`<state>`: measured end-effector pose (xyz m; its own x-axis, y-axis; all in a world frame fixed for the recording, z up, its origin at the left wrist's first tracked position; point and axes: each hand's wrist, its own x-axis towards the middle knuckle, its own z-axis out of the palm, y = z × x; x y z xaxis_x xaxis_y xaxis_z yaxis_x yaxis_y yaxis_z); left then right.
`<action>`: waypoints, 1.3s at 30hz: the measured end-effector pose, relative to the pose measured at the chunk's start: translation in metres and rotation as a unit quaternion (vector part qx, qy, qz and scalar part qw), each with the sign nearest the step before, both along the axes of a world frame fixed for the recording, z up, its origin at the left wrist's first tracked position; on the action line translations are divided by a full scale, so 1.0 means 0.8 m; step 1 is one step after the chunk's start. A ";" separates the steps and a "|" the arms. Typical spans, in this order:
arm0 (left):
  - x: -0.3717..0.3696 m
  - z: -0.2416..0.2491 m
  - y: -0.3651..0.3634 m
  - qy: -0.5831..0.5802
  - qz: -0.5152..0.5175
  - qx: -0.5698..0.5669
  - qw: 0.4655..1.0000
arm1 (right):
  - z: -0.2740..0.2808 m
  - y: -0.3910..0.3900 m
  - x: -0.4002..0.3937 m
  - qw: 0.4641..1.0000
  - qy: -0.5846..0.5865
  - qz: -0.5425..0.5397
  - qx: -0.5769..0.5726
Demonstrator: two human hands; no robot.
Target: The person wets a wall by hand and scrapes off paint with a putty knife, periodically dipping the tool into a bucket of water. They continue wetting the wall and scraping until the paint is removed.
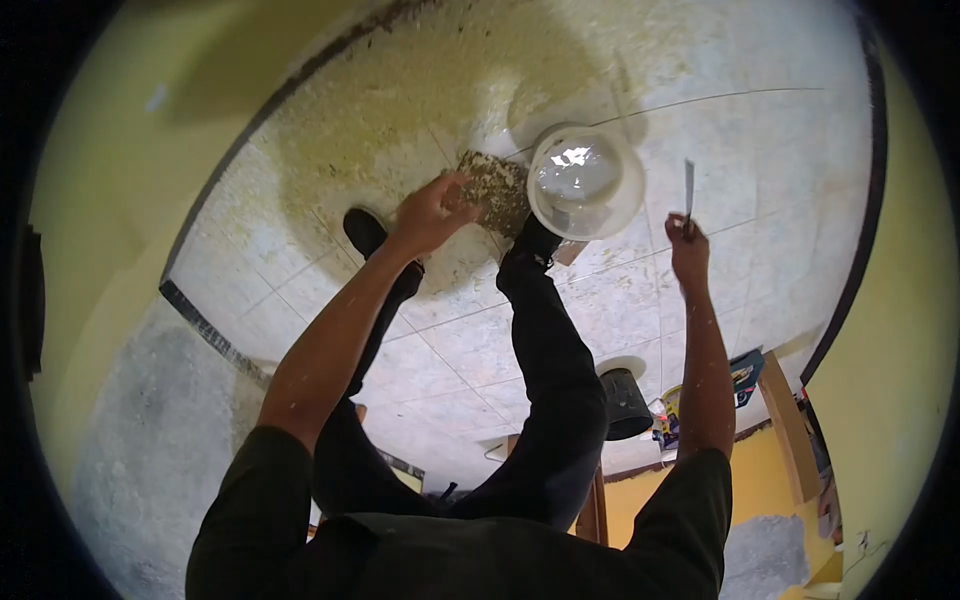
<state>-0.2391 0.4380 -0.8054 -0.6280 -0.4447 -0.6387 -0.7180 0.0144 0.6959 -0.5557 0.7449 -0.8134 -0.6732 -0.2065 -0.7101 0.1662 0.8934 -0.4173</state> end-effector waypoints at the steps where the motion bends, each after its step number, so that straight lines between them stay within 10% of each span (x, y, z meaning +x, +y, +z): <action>1: -0.034 -0.025 0.005 -0.042 0.008 0.081 0.996 | -0.026 -0.014 0.000 1.000 0.011 0.012 -0.008; 6: -0.110 -0.131 0.096 0.008 0.031 -0.061 0.998 | -0.108 -0.049 -0.002 0.996 -0.014 0.070 -0.056; 24: -0.240 -0.192 0.011 0.166 -0.031 -0.066 0.984 | -0.155 -0.088 -0.109 0.973 0.138 -0.007 -0.187; 39: -0.288 -0.127 -0.050 0.075 -0.094 0.211 0.970 | -0.153 -0.141 -0.160 0.953 0.236 0.015 -0.187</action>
<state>-0.4698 0.3979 -0.9067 -0.7729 -0.0325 -0.6337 -0.6202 -0.1727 0.7652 -0.6838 0.6321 -0.9359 -0.8896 -0.4099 -0.2013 -0.1428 0.6684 -0.7300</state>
